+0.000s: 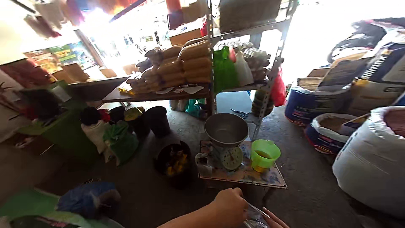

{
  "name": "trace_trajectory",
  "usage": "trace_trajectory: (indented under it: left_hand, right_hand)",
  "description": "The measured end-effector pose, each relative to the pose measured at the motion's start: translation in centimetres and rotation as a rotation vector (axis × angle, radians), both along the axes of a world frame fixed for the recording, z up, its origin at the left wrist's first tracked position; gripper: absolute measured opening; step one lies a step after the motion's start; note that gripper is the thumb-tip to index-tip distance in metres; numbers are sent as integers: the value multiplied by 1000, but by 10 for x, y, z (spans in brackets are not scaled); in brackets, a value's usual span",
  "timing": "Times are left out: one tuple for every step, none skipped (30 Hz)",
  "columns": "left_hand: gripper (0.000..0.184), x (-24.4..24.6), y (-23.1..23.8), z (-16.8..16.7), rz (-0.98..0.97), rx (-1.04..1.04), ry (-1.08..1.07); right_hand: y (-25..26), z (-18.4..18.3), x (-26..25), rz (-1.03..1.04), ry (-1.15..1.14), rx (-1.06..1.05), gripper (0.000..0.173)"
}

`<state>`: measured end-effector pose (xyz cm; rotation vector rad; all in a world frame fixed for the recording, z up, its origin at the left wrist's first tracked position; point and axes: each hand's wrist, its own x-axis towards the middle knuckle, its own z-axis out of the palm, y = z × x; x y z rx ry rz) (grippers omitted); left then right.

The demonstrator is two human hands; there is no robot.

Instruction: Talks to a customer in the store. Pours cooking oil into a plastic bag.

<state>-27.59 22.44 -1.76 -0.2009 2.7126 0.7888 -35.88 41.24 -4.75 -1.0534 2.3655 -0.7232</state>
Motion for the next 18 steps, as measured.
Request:
trace_trajectory:
  left_hand:
    - [30, 9, 4, 1, 35, 1, -17]
    - [30, 17, 8, 1, 67, 2, -29]
    - [31, 24, 12, 1, 93, 6, -41]
    - [31, 31, 16, 0, 113, 9, -47]
    - [31, 36, 20, -1, 127, 12, -60]
    - [31, 39, 23, -1, 136, 16, -72]
    - [32, 40, 26, 0, 145, 17, -84]
    - [32, 41, 28, 2, 148, 16, -93]
    - [32, 41, 30, 3, 148, 15, -96]
    - [33, 40, 31, 4, 148, 16, -98]
    - [33, 39, 30, 5, 145, 17, -94]
    - [33, 37, 29, 6, 139, 15, -90]
    - [33, 34, 27, 6, 129, 9, -85]
    - [33, 32, 24, 7, 115, 3, -80]
    - [33, 28, 19, 7, 100, -3, -73]
    - [33, 25, 15, 8, 84, -8, -70]
    - [33, 21, 11, 9, 69, -11, -67]
    - [33, 17, 9, 10, 56, -10, -61]
  right_hand:
    - [1, 0, 4, 32, -4, 0, 39]
    - [3, 0, 7, 64, -8, -1, 39]
    - [6, -1, 10, 95, -8, 2, 39]
    - [9, -1, 12, 124, -12, 11, 39]
    - [12, -2, 15, 145, -16, 24, 40]
    - [14, -1, 16, 160, -18, 32, 40]
    - [16, 1, 18, 171, -19, 38, 40]
    - [17, 3, 18, 176, -17, 43, 40]
    - [19, 3, 18, 179, -17, 45, 40]
    - [19, 4, 18, 178, -20, 47, 40]
    - [19, 4, 17, 169, -22, 45, 40]
    - [18, 5, 16, 156, -22, 41, 40]
    - [16, 7, 16, 141, -21, 40, 40]
    - [14, 8, 16, 124, -22, 37, 40]
    - [12, 9, 16, 107, -19, 28, 40]
    - [10, 10, 15, 90, -17, 20, 40]
    - [9, 11, 14, 72, -16, 15, 40]
    - [8, 12, 14, 51, -16, 15, 41]
